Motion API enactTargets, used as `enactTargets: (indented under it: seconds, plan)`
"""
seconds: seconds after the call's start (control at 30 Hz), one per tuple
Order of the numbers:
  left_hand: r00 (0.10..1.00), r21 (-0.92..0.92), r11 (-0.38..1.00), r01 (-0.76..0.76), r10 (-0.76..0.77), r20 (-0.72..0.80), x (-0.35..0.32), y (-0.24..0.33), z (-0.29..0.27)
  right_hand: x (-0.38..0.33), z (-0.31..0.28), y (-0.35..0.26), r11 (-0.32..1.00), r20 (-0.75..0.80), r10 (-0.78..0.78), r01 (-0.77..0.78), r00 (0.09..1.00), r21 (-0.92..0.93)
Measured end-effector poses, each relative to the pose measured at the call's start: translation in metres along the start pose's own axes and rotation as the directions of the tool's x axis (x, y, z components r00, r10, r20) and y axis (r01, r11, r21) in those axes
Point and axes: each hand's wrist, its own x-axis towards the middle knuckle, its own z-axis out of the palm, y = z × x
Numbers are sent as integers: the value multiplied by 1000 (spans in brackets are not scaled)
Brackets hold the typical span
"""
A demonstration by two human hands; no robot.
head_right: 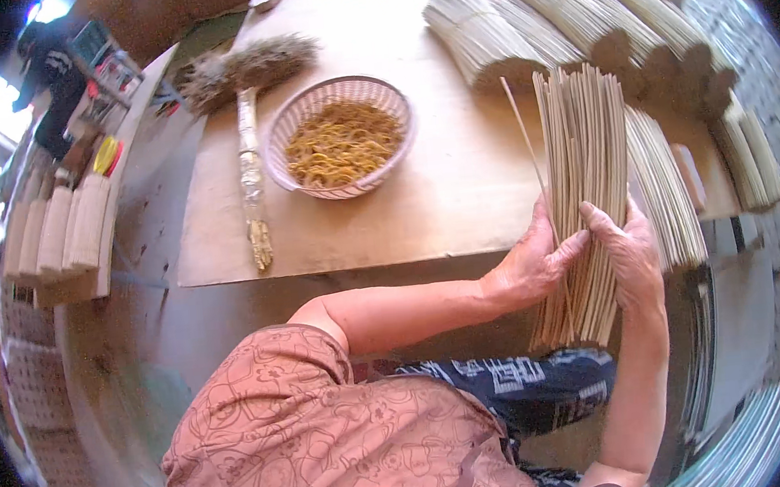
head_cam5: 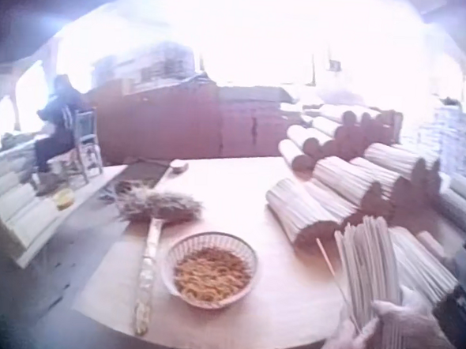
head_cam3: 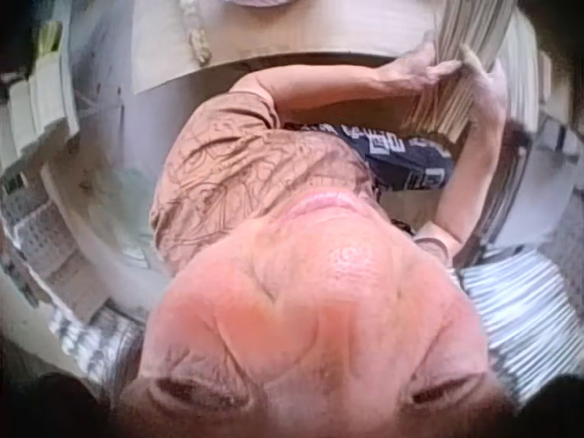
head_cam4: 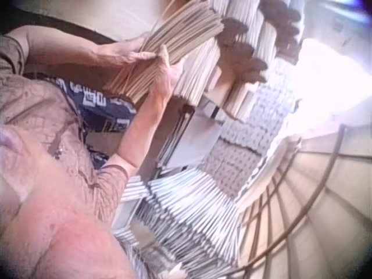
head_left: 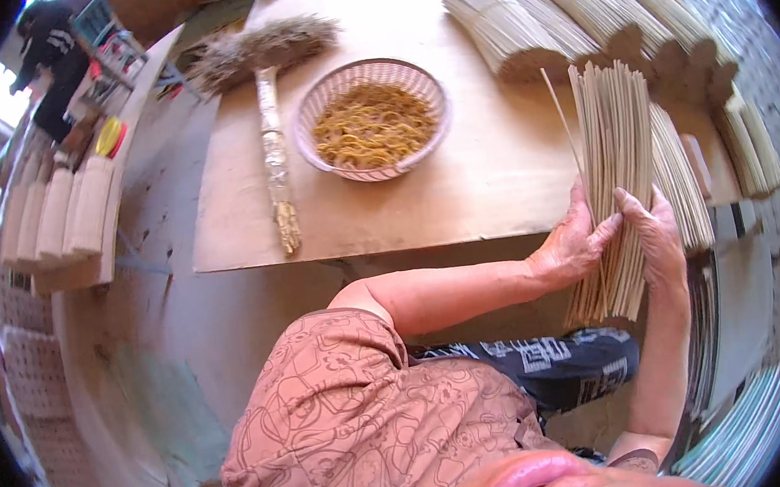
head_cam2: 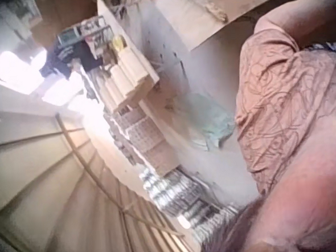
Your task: The person stacks drying frames, gathers thin bamboo sticks from the mesh screens, arranges the bundles on a table, and secures them with rubber bands.
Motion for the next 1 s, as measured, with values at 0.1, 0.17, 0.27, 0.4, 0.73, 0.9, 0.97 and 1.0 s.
enactTargets:
  seconds: [0.1, 0.17, 0.27, 0.4, 0.73, 0.9, 0.97, 1.0]
  plan:
    - [995, 103, 994, 37, -27, -99, 25, -25, -38, 57, 18, 27, 996, 88, 86, -86, 992, -12]
    - [981, 102, 986, 131, -114, -159, 29, -21, -56, 81, 29, 38, 991, 135, 131, -127, 982, -41]
    - [959, 187, 964, 189, -140, -245, 46, -67, -62, 111, 32, 62, 978, 115, 180, -165, 977, -130]
    - [971, 484, 861, 158, -47, -234, 65, -84, -60, 125, 15, 78, 919, 18, 225, -206, 974, -335]
    - [970, 361, 932, -36, 120, -213, 66, -91, -87, 150, 15, 72, 749, -109, 115, -158, 987, -643]
    - [974, 313, 949, -46, 112, -196, 57, -88, -76, 141, 5, 77, 788, -161, 105, -180, 981, -589]
    - [972, 332, 941, -63, 133, -194, 55, -88, -76, 142, 4, 75, 707, -140, 94, -165, 986, -688]
    - [971, 284, 956, -73, 133, -197, 53, -89, -76, 142, 5, 72, 706, -136, 97, -165, 986, -688]
